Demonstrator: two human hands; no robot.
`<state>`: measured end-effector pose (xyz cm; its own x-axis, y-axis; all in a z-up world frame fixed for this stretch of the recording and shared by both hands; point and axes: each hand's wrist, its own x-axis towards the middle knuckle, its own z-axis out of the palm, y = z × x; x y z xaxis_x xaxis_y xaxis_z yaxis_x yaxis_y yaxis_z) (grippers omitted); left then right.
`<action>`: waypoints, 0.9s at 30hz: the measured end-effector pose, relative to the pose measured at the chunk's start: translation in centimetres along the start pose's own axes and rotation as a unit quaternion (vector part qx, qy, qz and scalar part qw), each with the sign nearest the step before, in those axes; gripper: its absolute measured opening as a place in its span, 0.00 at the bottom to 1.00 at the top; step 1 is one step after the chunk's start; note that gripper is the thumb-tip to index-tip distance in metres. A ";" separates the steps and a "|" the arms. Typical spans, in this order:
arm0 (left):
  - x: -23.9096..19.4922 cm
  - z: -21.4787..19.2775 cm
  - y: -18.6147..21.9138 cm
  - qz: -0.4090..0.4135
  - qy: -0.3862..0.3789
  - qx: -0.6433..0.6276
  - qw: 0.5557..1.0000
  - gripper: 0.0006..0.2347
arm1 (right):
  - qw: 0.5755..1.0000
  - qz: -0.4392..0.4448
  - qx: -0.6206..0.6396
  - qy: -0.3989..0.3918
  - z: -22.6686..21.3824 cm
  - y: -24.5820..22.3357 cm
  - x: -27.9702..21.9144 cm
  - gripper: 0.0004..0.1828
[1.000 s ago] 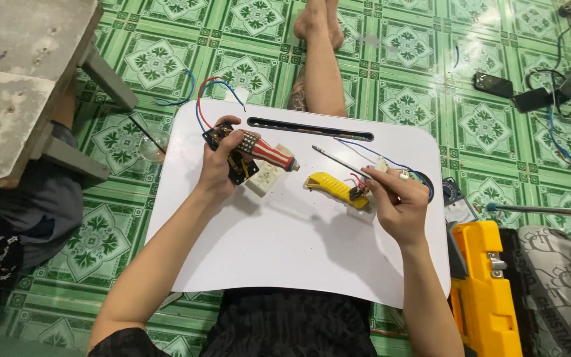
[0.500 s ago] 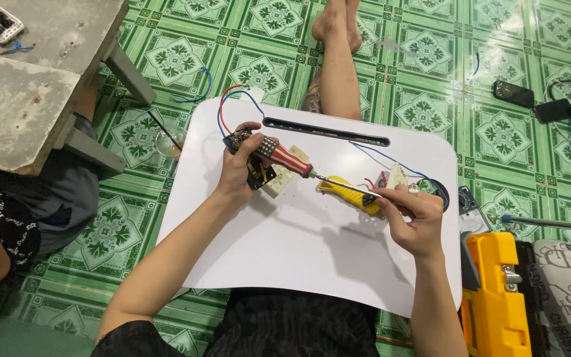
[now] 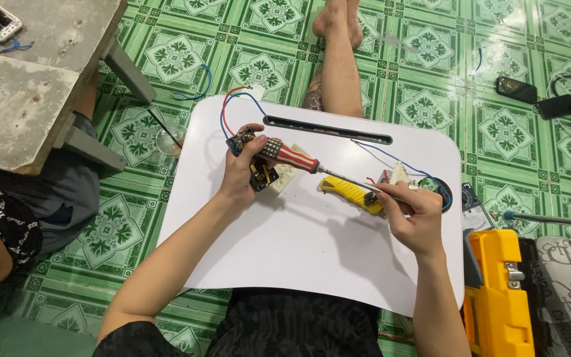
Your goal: The person sits on the floor and uses a screwdriver to tighten screws on a black electrical switch while holding it with the other hand. The person adjusts the wires and continues to secure the internal components of the switch.
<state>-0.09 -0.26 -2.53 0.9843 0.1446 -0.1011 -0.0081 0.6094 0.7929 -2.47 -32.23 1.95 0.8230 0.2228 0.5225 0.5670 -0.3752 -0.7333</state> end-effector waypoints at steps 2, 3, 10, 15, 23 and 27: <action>-0.5 0.5 0.2 0.003 -0.002 0.012 1.000 0.18 | 1.000 0.001 -0.006 -0.001 0.2 -0.3 -0.1 0.08; -0.7 0.8 0.4 0.009 -0.004 0.023 1.000 0.17 | 1.000 -0.001 -0.012 -0.002 0.2 -0.4 -0.1 0.09; -1.2 1.2 1.0 0.003 -0.006 0.020 1.000 0.17 | 0.999 -0.017 -0.048 -0.013 0.1 0.2 -0.8 0.09; -1.4 1.3 1.4 0.003 -0.004 0.019 1.000 0.18 | 0.954 -0.161 -0.253 -0.025 -0.1 -2.2 1.0 0.07; -1.6 2.1 1.1 0.030 -0.035 0.049 0.998 0.18 | 0.911 -0.227 -0.345 0.023 0.1 -0.6 0.7 0.09; -2.0 2.6 1.3 0.058 -0.060 0.061 0.995 0.19 | 0.923 -0.209 -0.323 0.025 -0.1 -1.1 0.9 0.10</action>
<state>-1.62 -1.82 0.30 0.9921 0.1094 0.0618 -0.1082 0.4937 0.8629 -2.39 -31.70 3.27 0.5254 0.4337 0.7320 0.6832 -0.7278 -0.0593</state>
